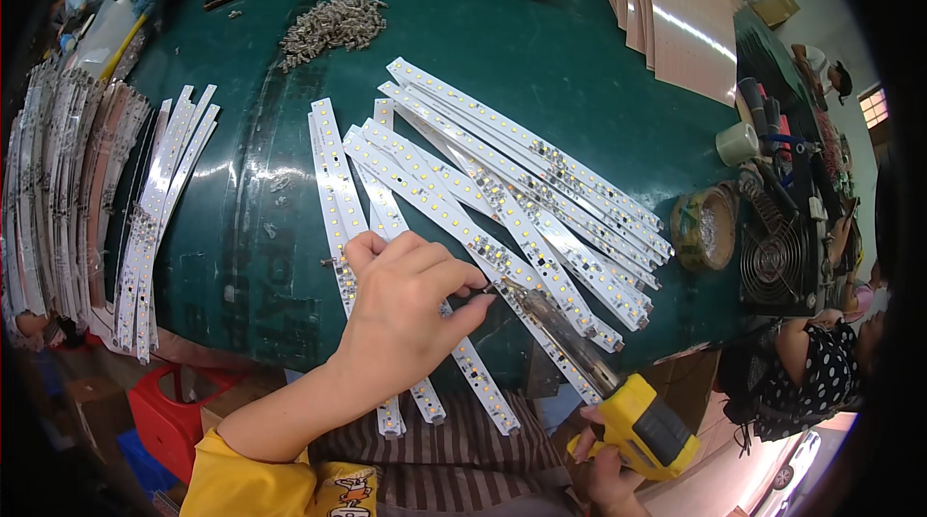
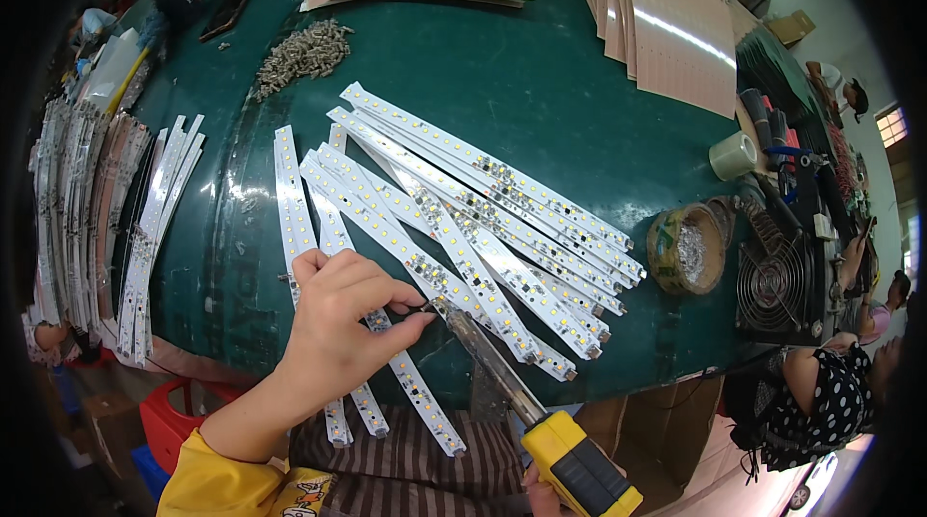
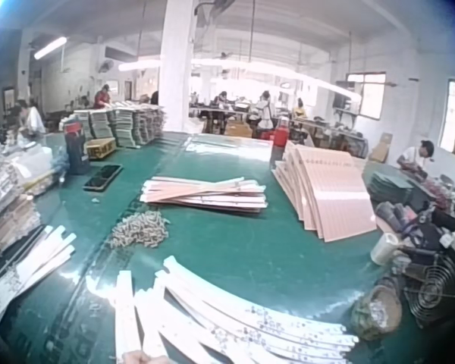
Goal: The person solders small components onto LED light strips using a soldering iron, picking connectors from a pile on the workbench and attaching them to the strips by hand.
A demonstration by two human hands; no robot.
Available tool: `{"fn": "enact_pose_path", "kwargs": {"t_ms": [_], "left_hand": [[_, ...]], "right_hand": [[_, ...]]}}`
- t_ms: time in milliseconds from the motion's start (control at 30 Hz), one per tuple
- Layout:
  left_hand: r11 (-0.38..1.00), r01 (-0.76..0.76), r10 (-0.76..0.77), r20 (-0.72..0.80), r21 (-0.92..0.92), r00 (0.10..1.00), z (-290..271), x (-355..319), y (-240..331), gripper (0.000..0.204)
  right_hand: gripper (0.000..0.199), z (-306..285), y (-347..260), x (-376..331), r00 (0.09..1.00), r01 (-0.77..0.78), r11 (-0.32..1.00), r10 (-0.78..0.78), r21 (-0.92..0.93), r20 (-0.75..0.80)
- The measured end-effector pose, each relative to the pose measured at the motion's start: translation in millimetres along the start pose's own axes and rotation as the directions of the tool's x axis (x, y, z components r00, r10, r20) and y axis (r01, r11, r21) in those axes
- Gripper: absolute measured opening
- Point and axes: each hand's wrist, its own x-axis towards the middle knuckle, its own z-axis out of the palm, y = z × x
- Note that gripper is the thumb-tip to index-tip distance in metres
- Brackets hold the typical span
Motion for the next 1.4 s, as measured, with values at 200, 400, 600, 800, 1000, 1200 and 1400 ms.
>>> {"fn": "enact_pose_path", "kwargs": {"t_ms": [200, 400, 600, 800, 1000, 1200, 1400], "left_hand": [[1.000, 0.012, -0.011, 0.009, -0.016, 1.000, -1.1, -0.3, 0.6, 0.015], [0.999, 0.018, -0.016, 0.045, -0.030, 0.999, -12.3, 2.4, 2.9, 0.017], [0.996, -0.051, 0.044, 0.092, 0.075, 0.995, -44.0, 16.8, -8.9, 0.018], [0.924, -0.375, 0.339, 0.288, 0.079, 0.896, -49.3, 63.1, -40.3, 0.019], [0.900, -0.436, 0.392, 0.426, 0.008, 0.815, -56.2, 84.5, -51.9, 0.015], [0.883, -0.468, 0.439, 0.414, -0.036, 0.797, -57.4, 90.8, -53.7, 0.010], [0.930, -0.361, 0.347, 0.471, -0.063, 0.811, -65.9, 83.1, -55.8, 0.011]], "right_hand": [[0.055, 0.7, -12.0, 6.4, 0.992, 0.101, 0.976, -0.113, -0.193, -0.049], [0.064, 5.6, -16.5, 21.6, 0.994, 0.028, 0.814, -0.084, -0.580, -0.069], [0.047, 19.5, -13.9, 24.3, 0.984, -0.137, 0.937, 0.091, -0.320, -0.155], [0.053, 25.0, -13.4, 15.9, 0.989, -0.029, 0.967, -0.008, -0.254, -0.145], [0.027, 30.7, 8.4, 7.4, 0.952, 0.300, 0.648, -0.157, -0.700, 0.264], [0.033, 46.3, 17.2, 2.9, 0.916, 0.401, 0.620, -0.250, -0.674, 0.315], [0.059, 48.3, 3.6, 5.8, 0.957, -0.108, 0.993, 0.091, 0.047, 0.276]]}}
